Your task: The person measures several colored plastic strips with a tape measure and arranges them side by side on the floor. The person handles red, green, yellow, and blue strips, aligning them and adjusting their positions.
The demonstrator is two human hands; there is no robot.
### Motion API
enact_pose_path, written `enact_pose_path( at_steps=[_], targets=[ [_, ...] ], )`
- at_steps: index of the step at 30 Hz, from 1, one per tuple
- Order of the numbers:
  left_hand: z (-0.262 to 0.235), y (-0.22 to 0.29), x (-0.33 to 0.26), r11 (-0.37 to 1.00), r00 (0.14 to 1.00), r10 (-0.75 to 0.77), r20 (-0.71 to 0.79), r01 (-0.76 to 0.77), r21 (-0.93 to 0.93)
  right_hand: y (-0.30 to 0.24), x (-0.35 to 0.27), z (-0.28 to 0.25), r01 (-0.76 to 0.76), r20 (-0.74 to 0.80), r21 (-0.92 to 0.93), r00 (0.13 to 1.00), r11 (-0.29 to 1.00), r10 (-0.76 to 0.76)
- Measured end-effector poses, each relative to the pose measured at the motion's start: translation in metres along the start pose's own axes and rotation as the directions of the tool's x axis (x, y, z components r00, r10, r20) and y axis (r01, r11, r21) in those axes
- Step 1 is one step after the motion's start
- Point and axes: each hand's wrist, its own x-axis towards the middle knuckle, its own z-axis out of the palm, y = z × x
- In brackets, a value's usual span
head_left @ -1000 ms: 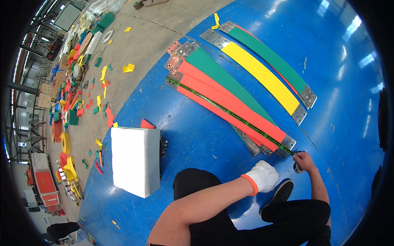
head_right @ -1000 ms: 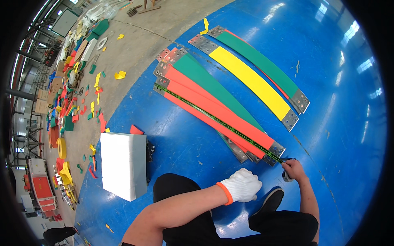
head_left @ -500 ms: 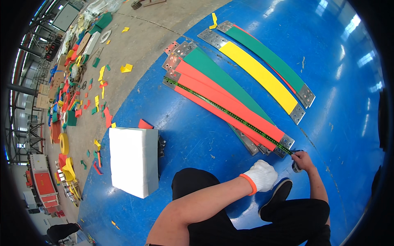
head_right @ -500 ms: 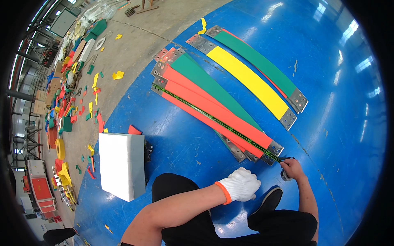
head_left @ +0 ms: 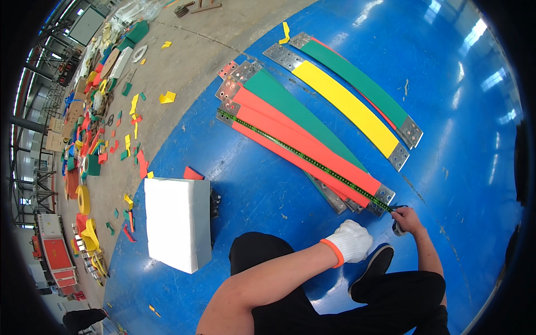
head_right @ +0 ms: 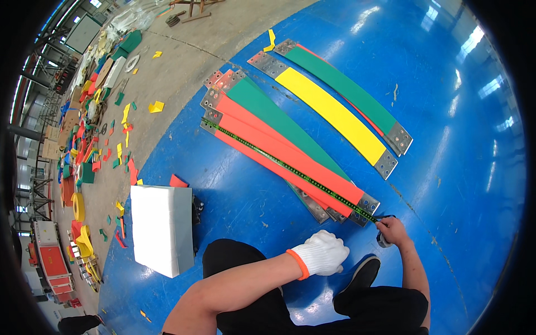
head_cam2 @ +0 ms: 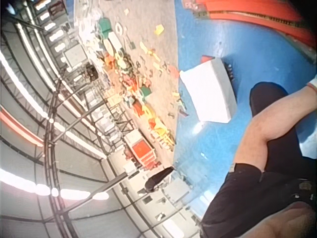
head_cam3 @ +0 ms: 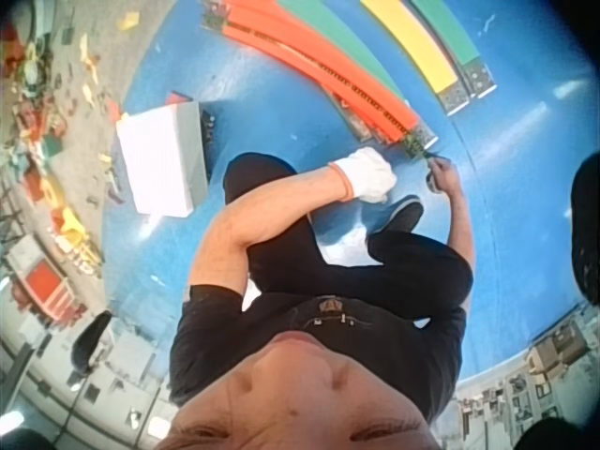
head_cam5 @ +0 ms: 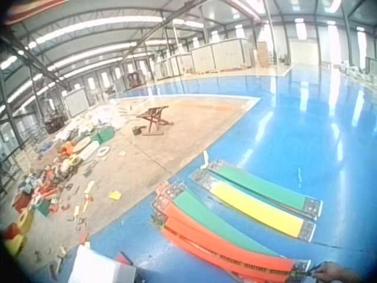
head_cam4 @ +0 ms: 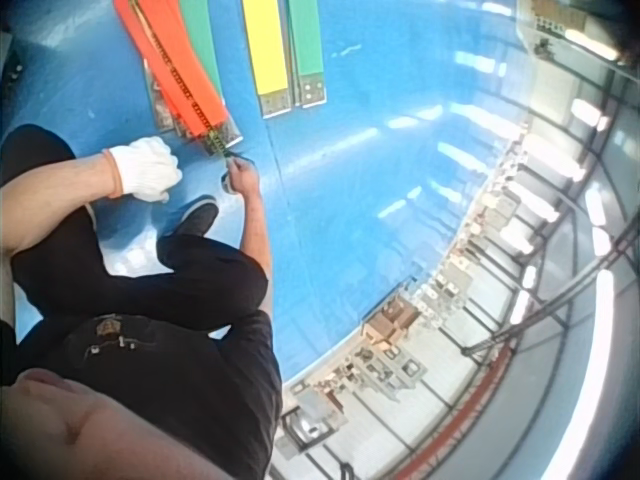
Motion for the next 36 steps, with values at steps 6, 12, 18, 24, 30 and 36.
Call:
enact_pose_path(
  at_steps=[6,12,18,24,30,36],
  targets=[
    [-0.005,-0.006,-0.007,0.996,0.997,0.075,-0.033,-0.077,-0.052,-0.001,0.0,-0.001,0.021,0.009,-0.021,1.0,1.0,-0.021],
    [-0.002,0.002,-0.002,1.0,0.999,0.025,-0.024,-0.025,0.006,-0.001,-0.002,-0.002,0.022,0.01,-0.01,1.0,1.0,-0.022],
    [0.002,0.006,0.002,0.999,0.999,-0.003,-0.038,0.005,0.044,0.001,-0.002,-0.003,0.014,0.016,-0.011,1.0,1.0,-0.013],
    [-0.013,-0.005,-0.008,0.999,0.998,0.054,-0.033,-0.053,0.003,0.005,-0.003,-0.002,0.016,0.02,0.06,1.0,0.998,-0.018],
    [-0.021,0.0,-0.002,0.999,0.995,0.051,-0.082,-0.05,0.019,0.013,0.004,-0.004,-0.104,0.129,0.181,0.988,0.978,0.081],
    [-0.039,0.027,0.012,0.998,0.99,-0.06,-0.129,0.062,0.008,0.014,0.019,-0.015,-0.013,0.218,0.351,0.974,0.936,-0.068]
  ],
)
